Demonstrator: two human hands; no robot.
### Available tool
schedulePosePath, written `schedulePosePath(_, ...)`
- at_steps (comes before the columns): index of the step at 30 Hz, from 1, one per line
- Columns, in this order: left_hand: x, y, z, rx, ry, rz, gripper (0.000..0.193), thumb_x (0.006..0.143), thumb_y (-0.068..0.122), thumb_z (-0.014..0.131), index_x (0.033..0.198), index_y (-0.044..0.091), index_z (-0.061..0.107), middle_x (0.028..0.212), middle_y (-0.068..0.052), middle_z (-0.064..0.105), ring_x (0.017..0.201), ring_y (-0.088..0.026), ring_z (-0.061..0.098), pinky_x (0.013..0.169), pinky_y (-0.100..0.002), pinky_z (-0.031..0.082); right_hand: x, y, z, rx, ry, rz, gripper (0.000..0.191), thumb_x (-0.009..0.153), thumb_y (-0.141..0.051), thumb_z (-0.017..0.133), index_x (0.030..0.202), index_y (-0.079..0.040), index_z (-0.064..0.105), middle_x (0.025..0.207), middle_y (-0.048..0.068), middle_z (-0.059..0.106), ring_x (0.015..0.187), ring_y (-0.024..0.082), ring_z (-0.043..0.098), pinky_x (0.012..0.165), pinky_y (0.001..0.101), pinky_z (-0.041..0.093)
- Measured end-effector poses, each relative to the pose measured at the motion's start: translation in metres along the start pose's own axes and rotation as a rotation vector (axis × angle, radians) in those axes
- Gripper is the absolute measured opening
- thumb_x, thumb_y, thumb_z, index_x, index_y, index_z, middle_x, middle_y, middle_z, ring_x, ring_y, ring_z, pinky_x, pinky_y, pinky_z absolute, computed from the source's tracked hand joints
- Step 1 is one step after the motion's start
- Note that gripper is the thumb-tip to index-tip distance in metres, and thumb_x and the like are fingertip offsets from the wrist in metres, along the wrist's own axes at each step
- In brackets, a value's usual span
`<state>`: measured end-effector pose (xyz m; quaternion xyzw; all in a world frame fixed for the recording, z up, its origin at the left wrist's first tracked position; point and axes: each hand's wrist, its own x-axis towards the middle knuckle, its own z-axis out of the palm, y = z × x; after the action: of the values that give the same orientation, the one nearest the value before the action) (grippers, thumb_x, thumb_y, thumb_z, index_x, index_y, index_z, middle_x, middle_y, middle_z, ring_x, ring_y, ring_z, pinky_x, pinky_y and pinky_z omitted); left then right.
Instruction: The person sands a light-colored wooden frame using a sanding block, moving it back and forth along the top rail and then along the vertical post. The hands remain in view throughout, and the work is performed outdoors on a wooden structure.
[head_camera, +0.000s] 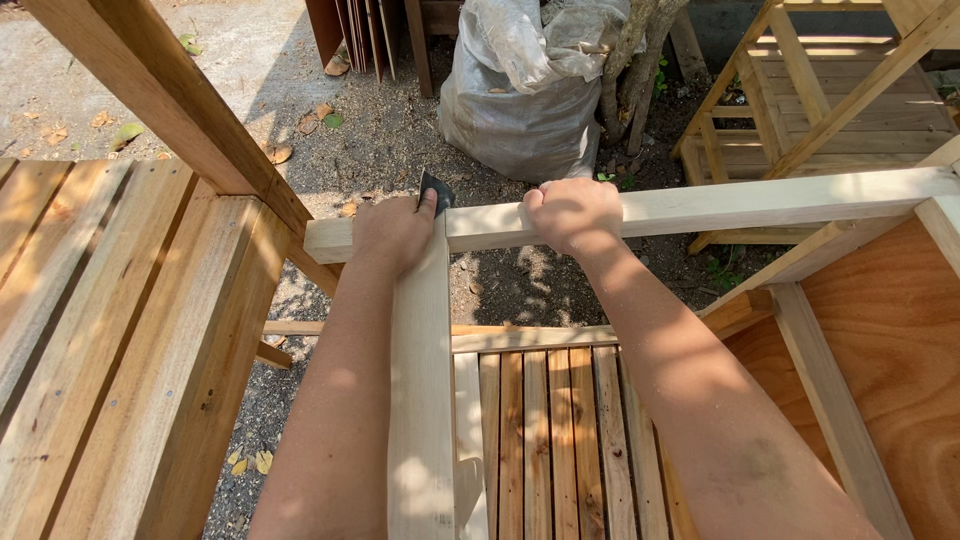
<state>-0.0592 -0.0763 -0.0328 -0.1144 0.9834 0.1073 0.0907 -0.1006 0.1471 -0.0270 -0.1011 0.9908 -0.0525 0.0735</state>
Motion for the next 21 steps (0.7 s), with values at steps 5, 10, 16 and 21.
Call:
schedulePosePath(5,-0.004,0.037,0.012,0.015,-0.039,0.014,0.071,0.111,0.050,0.014,0.093,0.016,0.074,0.091,-0.009,0.074,0.094,-0.024,0.068,0.107,-0.046,0.040,0.001,-0.002,-0.001,-0.021,-0.057,0.034,0.054,0.103,-0.041,0.032,0.102,-0.017,0.079,0.098,0.011,0.077,0.096,0.028,0.073,0.089,0.0438,0.053)
schedulePosePath(10,-0.007,0.076,0.023,-0.092,0.063,0.166,0.066,0.105,0.049,0.016,0.099,0.017,0.072,0.099,-0.009,0.071,0.106,-0.026,0.063,0.109,-0.048,0.035,0.000,0.002,0.001,0.000,0.032,-0.009,0.052,0.101,-0.042,0.033,0.103,-0.018,0.079,0.101,0.011,0.076,0.098,0.028,0.071,0.088,0.0449,0.053)
schedulePosePath(16,-0.002,0.014,0.002,0.006,-0.068,-0.015,0.070,0.111,0.051,0.016,0.107,0.014,0.075,0.100,-0.010,0.073,0.108,-0.026,0.066,0.111,-0.046,0.040,0.006,0.002,0.007,-0.018,0.031,0.009,0.053,0.099,-0.045,0.034,0.102,-0.017,0.079,0.101,0.010,0.076,0.098,0.029,0.070,0.089,0.0451,0.052)
schedulePosePath(21,-0.004,0.029,0.034,0.002,0.253,0.208,0.066,0.108,0.049,0.019,0.130,0.007,0.065,0.135,-0.014,0.063,0.132,-0.030,0.049,0.117,-0.053,0.022,0.006,0.003,0.007,0.002,0.024,-0.002,0.052,0.101,-0.042,0.033,0.103,-0.018,0.079,0.099,0.010,0.077,0.096,0.029,0.072,0.089,0.0450,0.053)
